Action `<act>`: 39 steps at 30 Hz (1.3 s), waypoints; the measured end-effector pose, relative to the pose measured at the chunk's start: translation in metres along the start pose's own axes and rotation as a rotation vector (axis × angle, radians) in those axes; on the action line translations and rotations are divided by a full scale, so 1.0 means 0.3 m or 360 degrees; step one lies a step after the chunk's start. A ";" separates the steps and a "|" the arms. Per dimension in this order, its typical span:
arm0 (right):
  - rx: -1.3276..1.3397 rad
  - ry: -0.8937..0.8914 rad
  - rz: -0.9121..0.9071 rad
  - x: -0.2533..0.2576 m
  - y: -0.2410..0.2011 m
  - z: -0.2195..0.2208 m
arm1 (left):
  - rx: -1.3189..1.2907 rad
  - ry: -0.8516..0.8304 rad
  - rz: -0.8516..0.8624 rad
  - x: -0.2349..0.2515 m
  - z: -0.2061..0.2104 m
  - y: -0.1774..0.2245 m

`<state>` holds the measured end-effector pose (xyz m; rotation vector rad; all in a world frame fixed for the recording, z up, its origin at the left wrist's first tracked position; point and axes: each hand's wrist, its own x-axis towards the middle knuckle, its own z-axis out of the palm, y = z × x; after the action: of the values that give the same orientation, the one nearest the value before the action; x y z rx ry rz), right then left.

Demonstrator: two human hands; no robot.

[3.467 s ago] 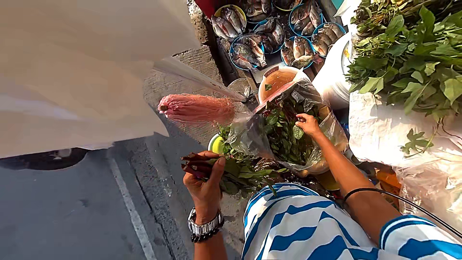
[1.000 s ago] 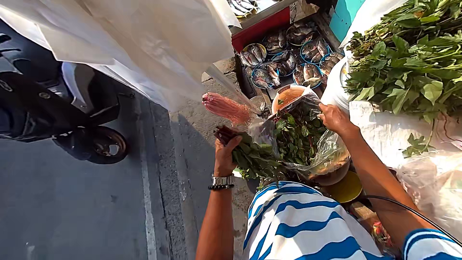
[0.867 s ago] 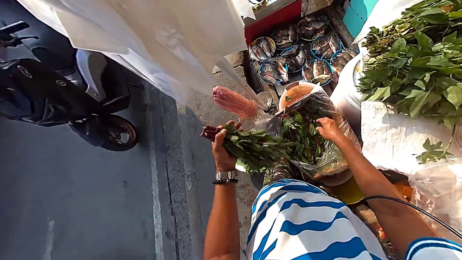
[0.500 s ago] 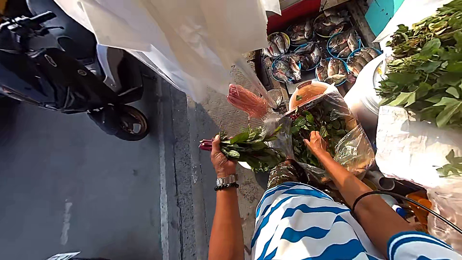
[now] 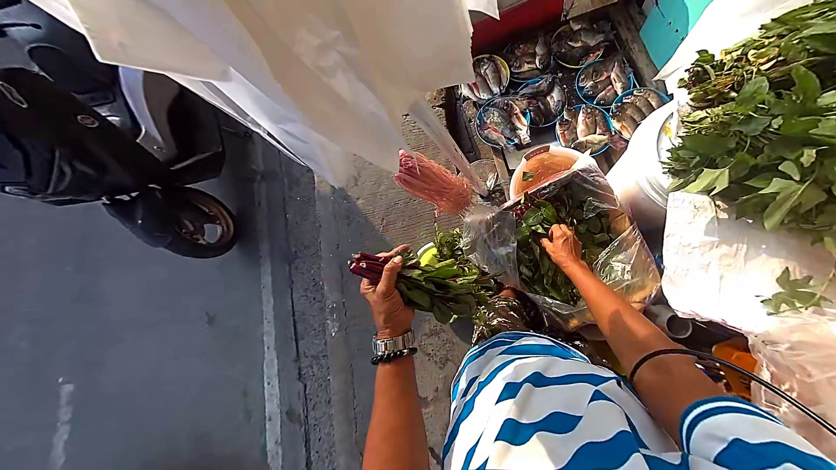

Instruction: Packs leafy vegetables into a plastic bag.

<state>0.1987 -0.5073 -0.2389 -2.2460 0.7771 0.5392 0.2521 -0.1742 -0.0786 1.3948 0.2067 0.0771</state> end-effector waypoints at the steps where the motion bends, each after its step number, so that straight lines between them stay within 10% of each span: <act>1: -0.0029 0.0006 0.0038 0.003 -0.005 -0.011 | -0.0003 -0.0059 0.0016 -0.004 0.004 0.003; 13: 0.0705 0.0178 -0.0041 -0.048 0.142 -0.206 | 0.0052 -0.0230 -0.0047 -0.023 0.017 -0.012; 26: -0.0127 -0.0017 0.0032 0.022 -0.031 -0.155 | 0.0047 -0.0371 -0.0027 -0.053 0.057 0.013; 39: 0.0512 0.0550 -0.0874 -0.348 -0.037 -0.390 | 0.0328 -0.0844 0.0066 -0.025 0.264 0.003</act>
<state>0.1471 -0.5462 -0.0954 -2.1382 0.3404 -0.2258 0.2598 -0.2521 -0.0642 1.5740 -0.2628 -0.2856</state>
